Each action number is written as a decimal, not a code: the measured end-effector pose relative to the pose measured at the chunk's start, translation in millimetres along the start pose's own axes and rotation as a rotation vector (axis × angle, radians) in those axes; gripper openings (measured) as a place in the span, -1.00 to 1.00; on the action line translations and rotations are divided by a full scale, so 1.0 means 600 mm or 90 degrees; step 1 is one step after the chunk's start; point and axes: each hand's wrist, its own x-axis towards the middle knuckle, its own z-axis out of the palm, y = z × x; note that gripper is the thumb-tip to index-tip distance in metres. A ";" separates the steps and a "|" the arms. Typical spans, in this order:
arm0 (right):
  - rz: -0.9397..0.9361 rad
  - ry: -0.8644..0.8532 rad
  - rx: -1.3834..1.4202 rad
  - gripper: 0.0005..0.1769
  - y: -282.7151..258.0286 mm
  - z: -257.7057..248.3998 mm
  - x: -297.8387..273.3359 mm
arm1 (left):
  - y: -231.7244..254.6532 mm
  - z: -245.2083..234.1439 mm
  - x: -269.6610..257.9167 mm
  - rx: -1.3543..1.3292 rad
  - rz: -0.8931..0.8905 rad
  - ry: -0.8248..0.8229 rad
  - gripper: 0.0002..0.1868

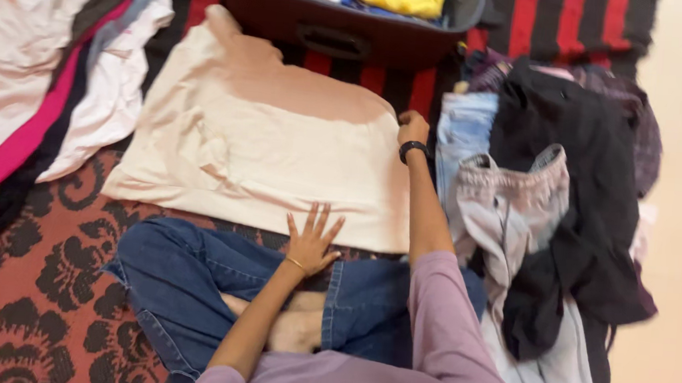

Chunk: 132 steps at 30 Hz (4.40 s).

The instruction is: The person folds a light-colored t-shirt by hand on the floor next to a suitcase.

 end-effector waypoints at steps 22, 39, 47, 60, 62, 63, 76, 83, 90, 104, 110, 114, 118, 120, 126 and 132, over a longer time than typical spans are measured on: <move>-0.264 -0.007 -0.340 -0.49 -0.099 -0.064 0.026 | 0.000 -0.018 0.000 -0.025 0.002 -0.051 0.07; -0.083 0.057 -0.160 -0.55 -0.062 -0.011 -0.239 | -0.562 -0.287 -0.246 -0.151 -0.379 0.439 -0.65; -0.225 -0.322 0.150 -0.50 -0.369 0.232 -0.365 | -0.618 -0.226 -0.002 -0.164 -0.176 0.319 -0.60; -0.040 -0.337 0.147 -0.62 -0.362 0.349 -0.302 | -0.703 -0.175 0.154 -0.323 -0.273 0.185 -0.56; 0.000 -0.332 0.162 -0.62 -0.365 0.343 -0.295 | -0.715 -0.172 0.159 -0.372 -0.262 0.225 -0.60; 0.011 -0.335 0.148 -0.56 -0.371 0.333 -0.294 | -0.719 -0.173 0.155 -0.421 -0.250 0.270 -0.63; -0.376 -0.379 -0.269 -0.05 -0.349 0.133 -0.529 | -0.834 -0.163 0.006 -0.222 -0.400 0.087 -0.71; -0.215 -0.360 -0.373 -0.19 -0.157 0.032 -0.528 | -0.856 -0.158 -0.050 -0.155 -0.337 0.339 -0.76; -0.136 -0.070 -0.455 -0.37 0.048 -0.179 -0.418 | -0.784 -0.138 -0.172 -0.143 -0.247 0.382 -0.55; 0.356 -0.339 -0.120 -0.54 0.204 -0.255 -0.365 | -0.691 -0.183 -0.164 -0.022 -0.410 0.283 -0.50; 0.178 -0.397 -0.342 -0.17 0.151 -0.240 -0.371 | -0.503 -0.139 -0.053 0.018 0.016 0.028 -0.41; 0.226 -0.426 -0.413 -0.47 0.126 -0.232 -0.374 | -0.224 -0.062 -0.011 0.025 -0.012 -0.133 -0.08; 0.171 -0.415 -0.392 -0.51 0.141 -0.234 -0.373 | -0.137 -0.065 -0.039 0.050 -0.021 -0.086 0.04; 0.147 -0.340 -0.286 -0.49 0.148 -0.236 -0.365 | -0.118 -0.062 -0.041 0.054 -0.004 -0.066 -0.02; -0.089 -0.031 -0.025 -0.33 0.166 -0.129 -0.232 | 0.011 0.002 0.029 0.080 0.174 -0.005 -0.17; 0.057 -0.066 -0.102 -0.34 0.119 -0.065 -0.099 | 0.081 0.054 0.068 0.048 0.148 0.089 -0.20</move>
